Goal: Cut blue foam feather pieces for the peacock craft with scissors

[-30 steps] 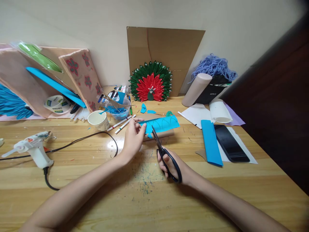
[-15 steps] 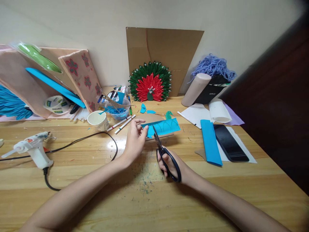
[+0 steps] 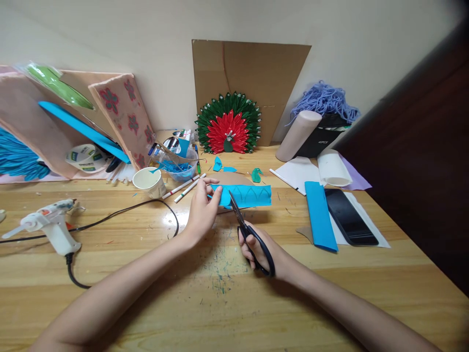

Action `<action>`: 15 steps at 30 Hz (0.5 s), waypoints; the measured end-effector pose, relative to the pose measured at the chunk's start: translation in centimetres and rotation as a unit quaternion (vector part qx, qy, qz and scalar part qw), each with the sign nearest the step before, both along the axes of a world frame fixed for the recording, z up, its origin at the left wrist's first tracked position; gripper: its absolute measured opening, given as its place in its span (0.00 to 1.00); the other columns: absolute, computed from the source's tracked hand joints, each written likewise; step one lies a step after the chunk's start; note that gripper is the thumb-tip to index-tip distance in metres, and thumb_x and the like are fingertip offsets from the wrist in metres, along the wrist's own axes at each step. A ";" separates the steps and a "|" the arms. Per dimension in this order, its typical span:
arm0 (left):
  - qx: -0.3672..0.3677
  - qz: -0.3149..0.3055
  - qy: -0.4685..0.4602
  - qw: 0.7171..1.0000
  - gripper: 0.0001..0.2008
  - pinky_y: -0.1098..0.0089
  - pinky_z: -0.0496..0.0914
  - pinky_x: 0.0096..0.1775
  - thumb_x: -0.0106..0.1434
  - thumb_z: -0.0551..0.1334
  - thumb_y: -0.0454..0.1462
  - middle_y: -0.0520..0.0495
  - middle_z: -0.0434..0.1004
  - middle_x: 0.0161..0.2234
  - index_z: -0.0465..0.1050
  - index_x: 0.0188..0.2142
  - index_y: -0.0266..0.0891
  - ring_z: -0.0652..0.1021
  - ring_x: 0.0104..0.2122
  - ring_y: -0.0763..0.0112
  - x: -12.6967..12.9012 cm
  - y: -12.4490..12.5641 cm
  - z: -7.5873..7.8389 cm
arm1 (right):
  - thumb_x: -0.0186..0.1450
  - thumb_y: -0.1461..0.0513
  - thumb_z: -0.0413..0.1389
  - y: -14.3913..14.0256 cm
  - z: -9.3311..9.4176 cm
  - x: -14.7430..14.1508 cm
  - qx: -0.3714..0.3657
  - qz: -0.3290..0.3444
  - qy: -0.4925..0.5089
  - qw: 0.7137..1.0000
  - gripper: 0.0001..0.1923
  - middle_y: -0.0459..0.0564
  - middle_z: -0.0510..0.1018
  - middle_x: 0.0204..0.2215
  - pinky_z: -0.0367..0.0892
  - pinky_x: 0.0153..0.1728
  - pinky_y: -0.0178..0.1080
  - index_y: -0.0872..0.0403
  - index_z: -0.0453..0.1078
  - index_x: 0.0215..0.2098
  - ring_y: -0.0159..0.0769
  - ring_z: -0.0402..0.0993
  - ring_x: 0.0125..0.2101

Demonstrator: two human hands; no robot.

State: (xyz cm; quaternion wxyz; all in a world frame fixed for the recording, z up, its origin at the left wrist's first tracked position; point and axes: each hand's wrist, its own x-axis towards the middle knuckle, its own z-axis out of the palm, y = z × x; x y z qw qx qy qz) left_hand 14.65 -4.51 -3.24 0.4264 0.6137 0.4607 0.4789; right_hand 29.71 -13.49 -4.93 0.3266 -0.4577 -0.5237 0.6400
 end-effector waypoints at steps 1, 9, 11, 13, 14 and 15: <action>-0.001 -0.004 -0.003 1.000 0.09 0.75 0.59 0.29 0.63 0.56 0.39 0.56 0.56 0.24 0.62 0.42 0.39 0.62 0.24 0.76 0.1 -0.2 0.0 | 0.49 0.31 0.44 0.0 0.1 -0.1 -0.005 -0.005 0.003 1.000 0.34 0.35 0.55 0.16 0.58 0.13 0.27 0.52 0.54 0.31 0.23 0.54 0.14; -0.004 -0.019 -0.013 1.000 0.10 0.75 0.58 0.28 0.63 0.56 0.39 0.57 0.54 0.24 0.62 0.42 0.39 0.60 0.23 0.76 0.3 -1.0 0.1 | 0.47 0.30 0.44 0.0 0.4 -0.4 -0.020 -0.014 0.010 1.000 0.36 0.35 0.56 0.16 0.57 0.13 0.28 0.51 0.53 0.31 0.23 0.54 0.13; 0.003 -0.019 -0.007 1.000 0.09 0.75 0.58 0.29 0.63 0.56 0.39 0.57 0.54 0.24 0.62 0.43 0.39 0.60 0.23 0.76 0.3 -0.9 0.1 | 0.49 0.32 0.45 0.1 0.4 -0.2 -0.008 -0.008 0.012 1.000 0.34 0.35 0.56 0.16 0.57 0.13 0.27 0.52 0.54 0.31 0.22 0.53 0.13; 0.002 -0.023 -0.005 1.000 0.09 0.75 0.58 0.29 0.64 0.55 0.39 0.57 0.54 0.24 0.61 0.43 0.40 0.60 0.23 0.76 0.3 -0.7 0.1 | 0.52 0.33 0.46 0.1 0.1 0.1 0.005 -0.002 0.007 1.000 0.32 0.35 0.56 0.16 0.57 0.13 0.27 0.52 0.55 0.31 0.22 0.53 0.13; -0.001 -0.024 -0.006 1.000 0.09 0.75 0.58 0.29 0.64 0.55 0.39 0.57 0.53 0.24 0.61 0.43 0.40 0.60 0.24 0.76 0.3 -0.7 0.1 | 0.53 0.34 0.46 0.1 0.0 0.2 0.009 -0.001 0.002 1.000 0.31 0.35 0.56 0.16 0.57 0.13 0.27 0.52 0.55 0.32 0.22 0.53 0.14; -0.004 -0.025 -0.007 1.000 0.09 0.75 0.58 0.29 0.64 0.55 0.40 0.57 0.53 0.24 0.61 0.43 0.40 0.60 0.24 0.76 0.2 -0.6 0.1 | 0.54 0.35 0.46 0.1 -0.1 0.3 0.011 -0.001 -0.002 1.000 0.30 0.36 0.56 0.16 0.57 0.13 0.27 0.52 0.55 0.32 0.22 0.53 0.14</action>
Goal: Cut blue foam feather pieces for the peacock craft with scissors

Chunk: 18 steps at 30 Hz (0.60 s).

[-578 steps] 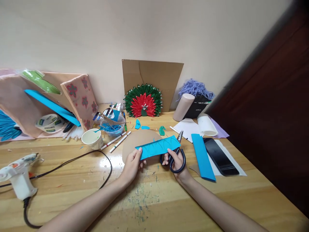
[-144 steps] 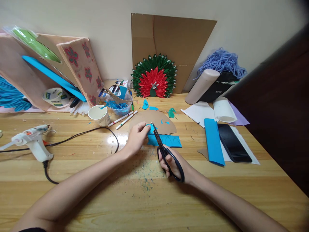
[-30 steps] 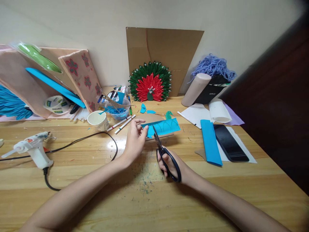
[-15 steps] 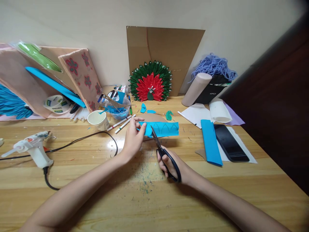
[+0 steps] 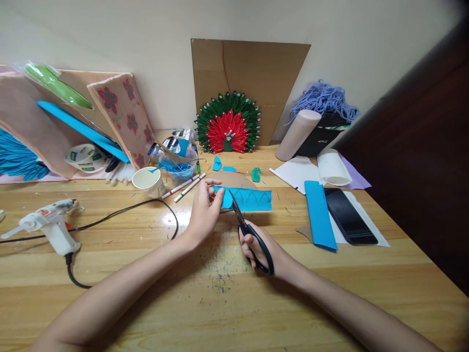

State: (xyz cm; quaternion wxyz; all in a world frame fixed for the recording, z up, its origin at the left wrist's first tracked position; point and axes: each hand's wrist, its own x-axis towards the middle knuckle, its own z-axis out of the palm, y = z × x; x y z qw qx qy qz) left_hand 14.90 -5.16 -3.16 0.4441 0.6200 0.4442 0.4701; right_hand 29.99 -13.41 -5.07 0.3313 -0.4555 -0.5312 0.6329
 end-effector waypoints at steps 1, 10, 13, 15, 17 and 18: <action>-0.002 0.000 -0.001 1.000 0.09 0.75 0.58 0.29 0.64 0.55 0.40 0.57 0.53 0.24 0.61 0.43 0.40 0.60 0.24 0.76 0.0 0.0 0.0 | 0.54 0.35 0.46 0.0 -0.1 0.0 0.001 -0.001 -0.003 1.000 0.30 0.36 0.56 0.17 0.57 0.12 0.27 0.52 0.55 0.31 0.22 0.53 0.13; -0.020 -0.033 -0.028 0.999 0.10 0.75 0.56 0.27 0.63 0.56 0.40 0.57 0.53 0.22 0.61 0.43 0.41 0.60 0.23 0.76 0.0 0.0 0.1 | 0.46 0.29 0.43 0.1 0.9 -0.7 -0.025 -0.013 0.001 1.000 0.37 0.34 0.52 0.15 0.57 0.12 0.29 0.51 0.53 0.31 0.23 0.52 0.13; -0.040 -0.044 -0.038 0.998 0.10 0.75 0.56 0.26 0.63 0.56 0.40 0.58 0.52 0.22 0.61 0.42 0.41 0.60 0.22 0.76 0.0 0.0 0.2 | 0.46 0.30 0.43 0.1 0.8 -0.7 -0.024 -0.015 0.006 1.000 0.36 0.34 0.54 0.16 0.57 0.13 0.28 0.51 0.53 0.31 0.22 0.52 0.13; -0.049 -0.047 -0.046 0.997 0.10 0.76 0.56 0.25 0.62 0.57 0.40 0.58 0.52 0.22 0.61 0.42 0.41 0.60 0.22 0.77 0.1 0.0 0.2 | 0.47 0.30 0.44 0.1 0.6 -0.7 -0.025 -0.013 0.012 1.000 0.35 0.34 0.55 0.16 0.57 0.12 0.29 0.51 0.53 0.31 0.22 0.52 0.13; -0.054 -0.047 -0.050 0.996 0.10 0.76 0.56 0.25 0.62 0.57 0.40 0.58 0.52 0.22 0.61 0.42 0.41 0.60 0.22 0.77 0.0 0.1 0.3 | 0.49 0.32 0.46 0.1 0.4 -0.6 -0.027 -0.014 0.018 0.999 0.33 0.35 0.55 0.16 0.56 0.12 0.29 0.51 0.53 0.31 0.23 0.52 0.13; -0.055 -0.047 -0.051 0.996 0.10 0.76 0.56 0.25 0.62 0.57 0.41 0.58 0.53 0.22 0.61 0.42 0.41 0.60 0.22 0.77 0.0 0.1 0.2 | 0.50 0.33 0.47 0.1 0.4 -0.6 -0.028 -0.016 0.020 0.999 0.32 0.35 0.56 0.16 0.56 0.12 0.28 0.51 0.53 0.31 0.23 0.52 0.12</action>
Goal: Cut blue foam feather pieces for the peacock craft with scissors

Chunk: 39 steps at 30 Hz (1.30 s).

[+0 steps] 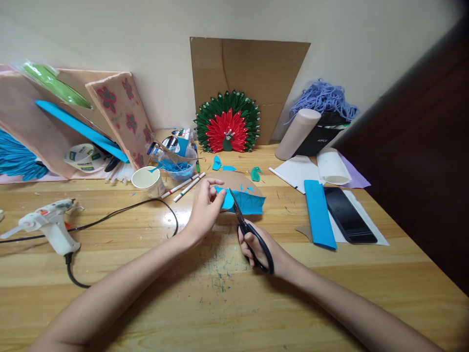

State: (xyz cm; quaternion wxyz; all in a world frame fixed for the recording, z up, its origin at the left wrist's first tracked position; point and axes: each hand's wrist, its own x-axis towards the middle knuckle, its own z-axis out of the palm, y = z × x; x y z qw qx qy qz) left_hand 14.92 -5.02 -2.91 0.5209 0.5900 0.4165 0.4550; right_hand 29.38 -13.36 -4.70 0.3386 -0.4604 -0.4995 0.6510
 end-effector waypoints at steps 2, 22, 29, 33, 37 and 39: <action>0.000 -0.001 -0.001 1.000 0.10 0.76 0.56 0.25 0.62 0.58 0.41 0.58 0.54 0.22 0.61 0.42 0.41 0.61 0.22 0.77 0.0 0.1 -0.1 | 0.52 0.35 0.49 0.0 0.0 0.0 -0.002 -0.006 0.001 1.000 0.30 0.35 0.56 0.16 0.55 0.12 0.28 0.51 0.54 0.30 0.22 0.52 0.12; 0.016 -0.164 0.067 0.984 0.15 0.75 0.59 0.25 0.63 0.56 0.42 0.57 0.59 0.22 0.61 0.48 0.41 0.64 0.22 0.76 -0.1 -0.6 0.5 | 0.57 0.43 0.53 2.7 1.0 1.6 0.079 -0.169 -0.032 0.982 0.23 0.38 0.63 0.15 0.64 0.18 0.32 0.53 0.59 0.30 0.27 0.64 0.15; 0.060 -0.295 0.122 0.946 0.14 0.68 0.67 0.35 0.66 0.51 0.40 0.46 0.73 0.34 0.59 0.50 0.41 0.73 0.32 0.69 -0.1 -1.2 0.8 | 0.61 0.48 0.52 2.9 1.0 2.2 0.079 -0.110 -0.055 0.989 0.18 0.39 0.65 0.13 0.66 0.19 0.33 0.54 0.59 0.26 0.29 0.66 0.15; 0.068 -0.294 0.155 0.941 0.14 0.67 0.67 0.37 0.67 0.50 0.40 0.44 0.73 0.38 0.58 0.51 0.40 0.73 0.34 0.69 -0.2 -1.2 0.9 | 0.61 0.49 0.53 2.8 0.9 2.1 0.089 -0.105 -0.057 0.989 0.17 0.39 0.65 0.12 0.65 0.18 0.32 0.54 0.61 0.28 0.28 0.66 0.14; 0.085 -0.287 0.178 0.938 0.15 0.69 0.66 0.34 0.66 0.51 0.41 0.46 0.71 0.35 0.58 0.51 0.40 0.71 0.31 0.70 -0.3 -1.2 0.8 | 0.59 0.51 0.56 2.7 1.0 2.2 0.086 -0.105 -0.066 0.989 0.15 0.38 0.65 0.12 0.64 0.17 0.32 0.54 0.61 0.29 0.28 0.65 0.13; 0.094 -0.288 0.174 0.937 0.15 0.69 0.65 0.34 0.66 0.52 0.41 0.47 0.71 0.35 0.58 0.51 0.40 0.70 0.31 0.71 -0.3 -1.2 0.8 | 0.59 0.51 0.55 2.7 1.0 2.2 0.084 -0.112 -0.061 0.988 0.15 0.37 0.65 0.12 0.64 0.17 0.32 0.54 0.60 0.28 0.28 0.65 0.13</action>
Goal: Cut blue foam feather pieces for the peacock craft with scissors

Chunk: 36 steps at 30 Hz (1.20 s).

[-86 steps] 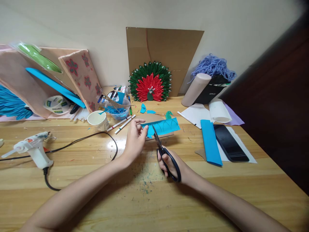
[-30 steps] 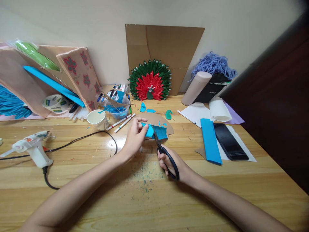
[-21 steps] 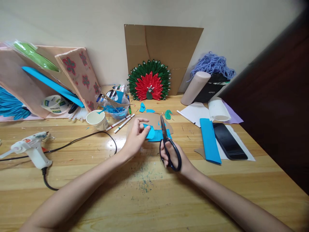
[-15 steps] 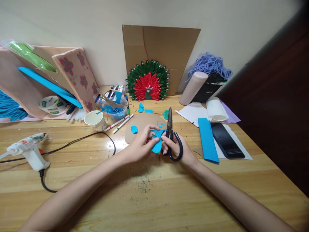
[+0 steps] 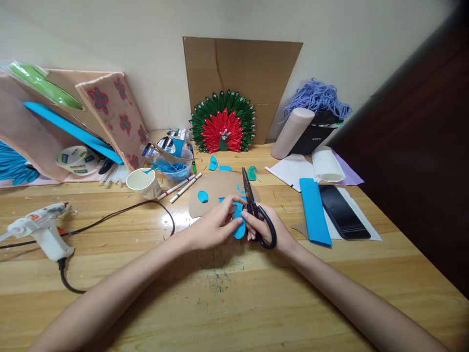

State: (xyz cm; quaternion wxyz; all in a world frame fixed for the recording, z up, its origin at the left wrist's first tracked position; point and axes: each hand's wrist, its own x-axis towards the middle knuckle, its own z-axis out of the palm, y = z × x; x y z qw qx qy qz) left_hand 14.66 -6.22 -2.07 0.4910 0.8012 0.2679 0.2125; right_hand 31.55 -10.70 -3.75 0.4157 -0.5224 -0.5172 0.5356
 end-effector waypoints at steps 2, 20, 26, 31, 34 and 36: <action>-0.015 -0.014 -0.013 1.000 0.15 0.70 0.65 0.35 0.66 0.52 0.40 0.47 0.71 0.35 0.56 0.51 0.39 0.70 0.31 0.72 0.1 0.0 0.0 | 0.58 0.51 0.57 0.0 -0.1 0.0 0.001 0.001 -0.002 1.000 0.16 0.38 0.65 0.12 0.64 0.17 0.31 0.54 0.61 0.28 0.28 0.65 0.13; -0.112 0.162 -0.060 0.979 0.12 0.70 0.64 0.34 0.60 0.59 0.44 0.50 0.69 0.31 0.66 0.36 0.36 0.69 0.31 0.72 0.9 0.5 -1.2 | 0.56 0.50 0.58 0.0 0.1 -0.5 0.016 -0.059 0.048 0.997 0.18 0.36 0.62 0.10 0.66 0.15 0.32 0.52 0.57 0.23 0.28 0.65 0.11; -0.203 0.079 -0.123 0.968 0.12 0.65 0.66 0.43 0.60 0.59 0.43 0.45 0.74 0.36 0.70 0.36 0.35 0.73 0.37 0.67 1.5 -0.1 -1.8 | 0.55 0.49 0.59 0.2 -1.2 -0.7 -0.004 -0.064 0.121 0.991 0.21 0.37 0.61 0.09 0.67 0.15 0.31 0.54 0.57 0.19 0.25 0.62 0.10; -0.138 0.155 -0.106 0.973 0.12 0.69 0.66 0.37 0.59 0.59 0.44 0.48 0.74 0.31 0.70 0.32 0.36 0.72 0.32 0.70 1.1 0.5 -1.5 | 0.58 0.45 0.53 0.1 -1.6 -0.9 -0.046 -0.061 0.211 0.975 0.21 0.37 0.64 0.11 0.69 0.16 0.33 0.54 0.62 0.27 0.26 0.61 0.10; -0.064 0.225 -0.071 0.970 0.13 0.71 0.62 0.30 0.60 0.58 0.44 0.52 0.68 0.24 0.66 0.27 0.37 0.68 0.26 0.73 0.6 1.1 -1.4 | 0.54 0.37 0.49 -0.3 -1.6 -1.2 -0.099 -0.025 0.257 0.961 0.28 0.38 0.65 0.12 0.70 0.17 0.36 0.54 0.62 0.31 0.27 0.62 0.12; -0.010 0.259 -0.052 0.964 0.13 0.72 0.60 0.29 0.61 0.57 0.44 0.53 0.65 0.23 0.65 0.26 0.37 0.66 0.25 0.74 0.3 1.3 -1.2 | 0.52 0.35 0.48 -0.7 -1.7 -1.5 -0.118 0.008 0.245 0.962 0.32 0.39 0.66 0.13 0.71 0.20 0.38 0.54 0.62 0.32 0.29 0.64 0.13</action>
